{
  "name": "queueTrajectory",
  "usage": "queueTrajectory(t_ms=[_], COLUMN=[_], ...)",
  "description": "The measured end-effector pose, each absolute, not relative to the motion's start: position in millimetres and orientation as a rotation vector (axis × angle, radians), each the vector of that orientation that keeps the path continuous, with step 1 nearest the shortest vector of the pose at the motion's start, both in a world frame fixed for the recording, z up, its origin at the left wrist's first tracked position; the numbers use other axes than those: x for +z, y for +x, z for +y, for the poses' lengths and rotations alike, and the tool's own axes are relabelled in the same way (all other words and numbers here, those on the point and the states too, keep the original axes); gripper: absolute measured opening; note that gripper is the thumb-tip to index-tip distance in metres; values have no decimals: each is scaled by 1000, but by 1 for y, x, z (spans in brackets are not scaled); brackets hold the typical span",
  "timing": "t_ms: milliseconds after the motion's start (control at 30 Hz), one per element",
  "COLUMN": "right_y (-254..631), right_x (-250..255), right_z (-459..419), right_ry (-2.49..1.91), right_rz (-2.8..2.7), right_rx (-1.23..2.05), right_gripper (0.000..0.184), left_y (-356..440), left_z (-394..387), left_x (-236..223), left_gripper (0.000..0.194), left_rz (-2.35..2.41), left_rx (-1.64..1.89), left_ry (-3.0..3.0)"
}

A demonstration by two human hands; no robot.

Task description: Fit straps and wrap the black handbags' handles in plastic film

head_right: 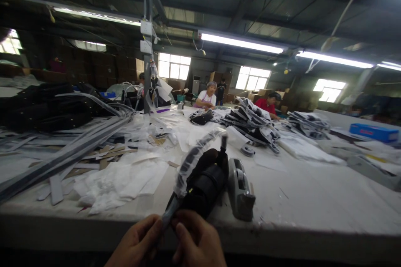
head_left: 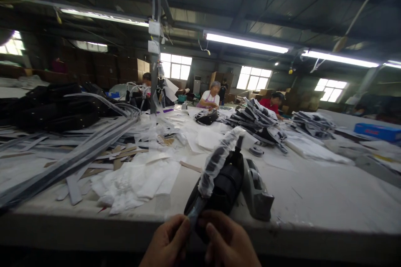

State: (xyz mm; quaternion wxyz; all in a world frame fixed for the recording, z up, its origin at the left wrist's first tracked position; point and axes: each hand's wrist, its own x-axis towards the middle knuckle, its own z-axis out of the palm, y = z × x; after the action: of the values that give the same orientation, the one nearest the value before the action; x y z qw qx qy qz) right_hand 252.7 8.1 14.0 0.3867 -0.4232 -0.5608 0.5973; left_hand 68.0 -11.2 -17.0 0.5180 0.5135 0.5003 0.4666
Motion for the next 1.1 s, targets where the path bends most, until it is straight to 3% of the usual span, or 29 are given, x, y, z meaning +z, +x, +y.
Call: queueTrajectory(t_ms=[133,233,367,500,600,767,800,933,1100], right_y=[306,329,331,327,334,344,344,339,335], right_x=[43,65,83,100,113,119,119,119,131], right_z=[30,62,103,134,158,202,210,234,252], right_ry=[-1383,-1436,-1358,-1273,-1324,-1388,-1385,-1355,-1345], right_rz=[-1380,-1425,-1555,-1613,-1605,-1722,-1777,-1969,-1943], right_rx=[701,399,432,414,277,217,251,423,453], right_gripper=[46,39,38,33,23,57,57,16,28], left_y=[59,70,93,103,99,87,86,79,70], left_z=[-4,9,31,44,49,55,57,65,75], left_x=[-7,15,46,64,67,64,64,64,78], left_gripper=[52,56,55,30,24,27,27,32,36], left_rz=[1585,1572,1474,1384,1301,1274,1281,1281,1315], left_rx=[1293,1435,1452,1359,1340,1327,1324,1307,1368], left_ry=[1453,1649,1842,1903,1835,1729,1720,1660,1540])
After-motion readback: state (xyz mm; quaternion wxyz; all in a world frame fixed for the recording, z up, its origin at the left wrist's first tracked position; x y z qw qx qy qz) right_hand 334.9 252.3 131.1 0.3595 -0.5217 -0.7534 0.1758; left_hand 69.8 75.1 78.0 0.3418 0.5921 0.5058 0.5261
